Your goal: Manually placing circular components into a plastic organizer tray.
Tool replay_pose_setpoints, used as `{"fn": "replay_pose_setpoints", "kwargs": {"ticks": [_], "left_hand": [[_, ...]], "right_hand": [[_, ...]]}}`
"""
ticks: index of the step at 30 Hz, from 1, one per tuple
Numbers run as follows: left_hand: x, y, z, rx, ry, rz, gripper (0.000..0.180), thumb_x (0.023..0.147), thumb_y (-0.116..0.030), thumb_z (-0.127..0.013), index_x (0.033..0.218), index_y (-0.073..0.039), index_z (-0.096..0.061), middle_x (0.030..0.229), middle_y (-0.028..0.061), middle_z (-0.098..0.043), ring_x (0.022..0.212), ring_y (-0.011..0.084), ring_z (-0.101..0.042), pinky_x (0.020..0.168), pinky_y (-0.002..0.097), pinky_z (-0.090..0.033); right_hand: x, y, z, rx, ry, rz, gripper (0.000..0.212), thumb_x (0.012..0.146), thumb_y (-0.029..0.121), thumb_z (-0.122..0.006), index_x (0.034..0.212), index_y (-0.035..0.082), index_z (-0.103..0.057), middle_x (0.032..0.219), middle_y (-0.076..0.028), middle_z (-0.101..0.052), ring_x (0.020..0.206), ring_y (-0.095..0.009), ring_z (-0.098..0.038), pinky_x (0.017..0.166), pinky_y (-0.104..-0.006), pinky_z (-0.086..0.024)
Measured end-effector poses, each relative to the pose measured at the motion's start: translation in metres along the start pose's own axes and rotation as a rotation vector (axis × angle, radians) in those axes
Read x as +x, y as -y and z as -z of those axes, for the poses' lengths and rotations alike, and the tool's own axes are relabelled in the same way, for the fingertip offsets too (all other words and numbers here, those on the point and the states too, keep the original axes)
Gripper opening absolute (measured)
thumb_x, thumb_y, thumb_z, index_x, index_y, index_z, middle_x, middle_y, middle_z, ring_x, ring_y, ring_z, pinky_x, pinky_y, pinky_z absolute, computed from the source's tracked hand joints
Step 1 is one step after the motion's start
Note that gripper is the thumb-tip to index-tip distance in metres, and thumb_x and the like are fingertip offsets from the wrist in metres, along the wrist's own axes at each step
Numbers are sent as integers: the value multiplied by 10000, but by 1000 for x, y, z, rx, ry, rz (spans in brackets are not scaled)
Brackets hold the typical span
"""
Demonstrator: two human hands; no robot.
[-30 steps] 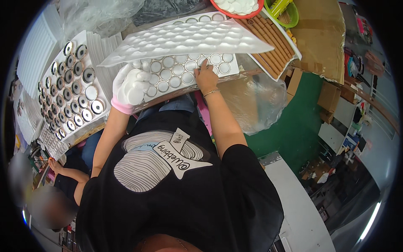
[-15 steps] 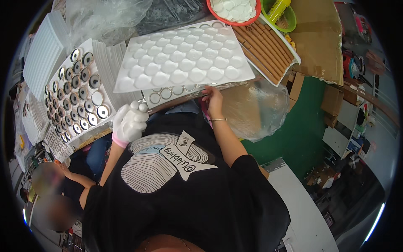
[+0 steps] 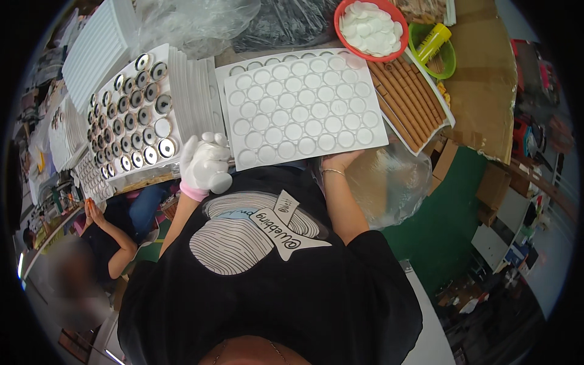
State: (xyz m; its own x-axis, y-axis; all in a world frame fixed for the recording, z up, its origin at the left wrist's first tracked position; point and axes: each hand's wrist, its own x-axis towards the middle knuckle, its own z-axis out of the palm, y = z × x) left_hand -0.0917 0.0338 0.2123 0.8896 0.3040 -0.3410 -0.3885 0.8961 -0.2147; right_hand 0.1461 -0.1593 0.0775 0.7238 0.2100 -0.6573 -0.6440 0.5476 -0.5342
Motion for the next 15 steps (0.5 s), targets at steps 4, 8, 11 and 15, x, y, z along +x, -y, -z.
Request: {"fn": "replay_pose_setpoints", "kwargs": {"ticks": [4,8,11,15], "left_hand": [[5,19,27,16,-57,217,308,955,-255,-446,1079,22,-502,1162,183,-475,872,266,-515,709,340,-465],[9,20,27,224,19,211,330,960,-275,-454,1093,23,-499,1189,203,-468,1004,321,-523,821,386,-479],[11,14,40,395,-5,223,356,950,-306,-484,1099,16,-506,1206,207,-459,1057,341,-505,892,439,-459],[11,19,48,190,25,193,505,912,-407,-527,1193,10,-480,1268,242,-416,1113,405,-466,990,538,-382]], "right_hand": [[5,-1,20,-105,-301,-32,881,828,788,-212,1356,118,-432,1341,-78,-491,1203,-278,-491,956,-410,-440],[33,-18,75,-875,-213,208,374,933,384,-544,1013,25,-609,826,-58,-636,701,-139,-613,584,-278,-510],[27,-24,73,-882,-118,144,224,913,227,-602,870,8,-584,648,-22,-558,516,-107,-542,455,-241,-469],[28,-27,80,-794,-146,83,298,898,288,-624,897,-4,-562,658,-50,-564,502,-144,-559,440,-271,-495]]}}
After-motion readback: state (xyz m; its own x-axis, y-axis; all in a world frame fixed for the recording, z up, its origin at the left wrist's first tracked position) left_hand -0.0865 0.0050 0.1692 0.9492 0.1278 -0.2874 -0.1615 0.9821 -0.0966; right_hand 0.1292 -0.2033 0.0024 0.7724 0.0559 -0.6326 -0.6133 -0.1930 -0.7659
